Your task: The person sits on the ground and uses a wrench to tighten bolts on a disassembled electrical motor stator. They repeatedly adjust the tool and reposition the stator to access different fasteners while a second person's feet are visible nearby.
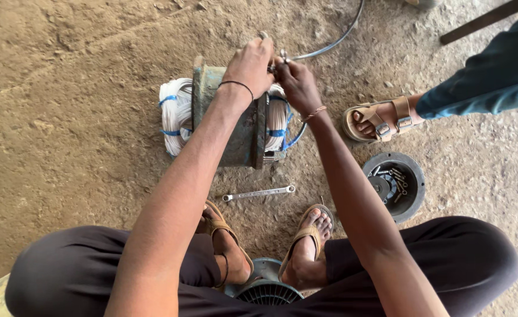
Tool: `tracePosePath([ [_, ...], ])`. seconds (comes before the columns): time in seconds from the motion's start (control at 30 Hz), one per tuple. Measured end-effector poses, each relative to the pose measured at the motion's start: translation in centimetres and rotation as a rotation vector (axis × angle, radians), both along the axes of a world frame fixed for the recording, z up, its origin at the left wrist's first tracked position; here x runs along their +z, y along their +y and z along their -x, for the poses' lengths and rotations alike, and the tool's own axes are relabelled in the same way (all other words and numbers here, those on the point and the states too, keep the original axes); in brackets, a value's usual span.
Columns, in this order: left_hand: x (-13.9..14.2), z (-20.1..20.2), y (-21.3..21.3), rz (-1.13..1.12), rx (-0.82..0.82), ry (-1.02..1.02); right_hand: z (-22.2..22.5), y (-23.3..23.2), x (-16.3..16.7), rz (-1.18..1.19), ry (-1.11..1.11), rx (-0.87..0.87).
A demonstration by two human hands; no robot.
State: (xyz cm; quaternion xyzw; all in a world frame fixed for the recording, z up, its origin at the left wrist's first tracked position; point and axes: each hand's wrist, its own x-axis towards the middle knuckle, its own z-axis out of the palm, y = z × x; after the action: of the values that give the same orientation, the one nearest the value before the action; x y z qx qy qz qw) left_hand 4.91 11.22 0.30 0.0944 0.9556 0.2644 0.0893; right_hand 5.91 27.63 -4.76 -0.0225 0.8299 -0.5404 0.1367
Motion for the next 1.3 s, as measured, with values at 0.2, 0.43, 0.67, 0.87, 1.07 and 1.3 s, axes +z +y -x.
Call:
tracePosePath([
  [0.2,0.4,-0.5,-0.8,-0.012,-0.033,-0.078,-0.4,2.0,1.1,0.139,0.035,0.155],
  [0.43,-0.1,0.0,-0.1,0.056,-0.008,-0.074,0.1,1.4,1.5,0.121,0.093,0.268],
  [0.67,1.0,-0.8,-1.0,-0.022,-0.040,-0.143,-0.1,2.5,1.0,0.274,-0.074,0.201],
  [0.87,1.6,-0.7,-1.2,-0.156,0.008,-0.103,0.5,3.7,-0.3,0.236,-0.066,-0.129],
  [1.07,1.8,-1.0,-1.1,-0.117,-0.033,-0.028,0.2,4.2,0.1,0.176,0.090,-0.099],
  [1.3,0.2,-0.5,-0.8,0.049,-0.070,0.020,0.8,4.3,0.6,0.043,0.385,-0.351],
])
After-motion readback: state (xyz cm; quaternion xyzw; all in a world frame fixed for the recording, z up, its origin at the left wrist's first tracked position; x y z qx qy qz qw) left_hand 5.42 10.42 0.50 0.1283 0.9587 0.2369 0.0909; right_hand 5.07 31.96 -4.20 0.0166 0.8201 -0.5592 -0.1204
